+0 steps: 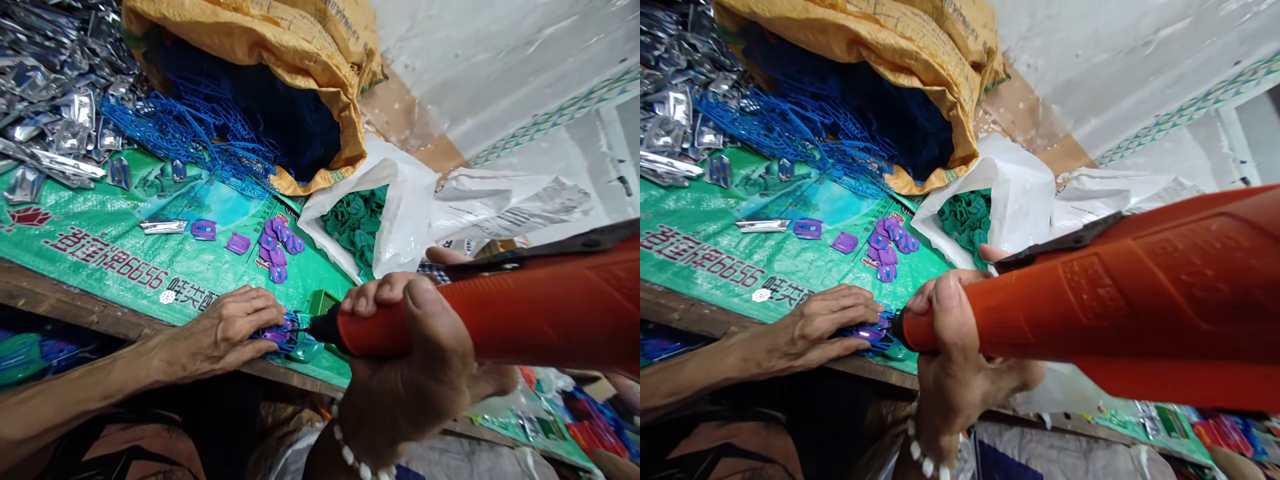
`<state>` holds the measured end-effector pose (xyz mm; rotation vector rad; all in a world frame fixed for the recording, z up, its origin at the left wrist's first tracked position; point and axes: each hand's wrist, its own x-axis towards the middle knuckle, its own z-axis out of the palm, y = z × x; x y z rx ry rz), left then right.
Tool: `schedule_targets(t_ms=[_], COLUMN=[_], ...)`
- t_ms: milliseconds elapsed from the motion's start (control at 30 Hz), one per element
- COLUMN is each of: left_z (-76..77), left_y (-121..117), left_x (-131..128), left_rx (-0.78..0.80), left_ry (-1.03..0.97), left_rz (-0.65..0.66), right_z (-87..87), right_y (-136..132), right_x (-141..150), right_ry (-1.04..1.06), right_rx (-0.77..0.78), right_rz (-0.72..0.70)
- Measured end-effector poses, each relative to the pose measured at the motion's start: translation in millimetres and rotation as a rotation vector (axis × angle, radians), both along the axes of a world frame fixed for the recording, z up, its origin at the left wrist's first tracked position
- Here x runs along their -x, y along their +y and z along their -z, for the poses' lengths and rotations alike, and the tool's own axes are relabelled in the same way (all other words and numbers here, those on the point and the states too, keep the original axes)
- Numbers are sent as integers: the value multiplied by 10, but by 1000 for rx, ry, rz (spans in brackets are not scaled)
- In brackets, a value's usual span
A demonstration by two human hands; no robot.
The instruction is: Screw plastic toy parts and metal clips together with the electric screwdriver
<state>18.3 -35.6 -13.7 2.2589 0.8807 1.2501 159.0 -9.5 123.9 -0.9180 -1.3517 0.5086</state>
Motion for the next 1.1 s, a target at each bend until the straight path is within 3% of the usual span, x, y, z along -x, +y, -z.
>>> schedule_targets(t_ms=[100,833,1000,1100], left_z=[30,18,18,27], left_y=[5,-12,-13,-15], left_x=[-9,14,19,24], left_rx=[-15,-70,-86,-84], left_ry=[-5,54,65,56], left_rz=[6,-31,-35,-29], right_z=[27,57,58,75], right_y=[12,-14,-21,-28], right_x=[0,6,20,21], right_ry=[136,187,77,94], right_rx=[24,102,80,71], right_rz=[-2,-50,29,-9])
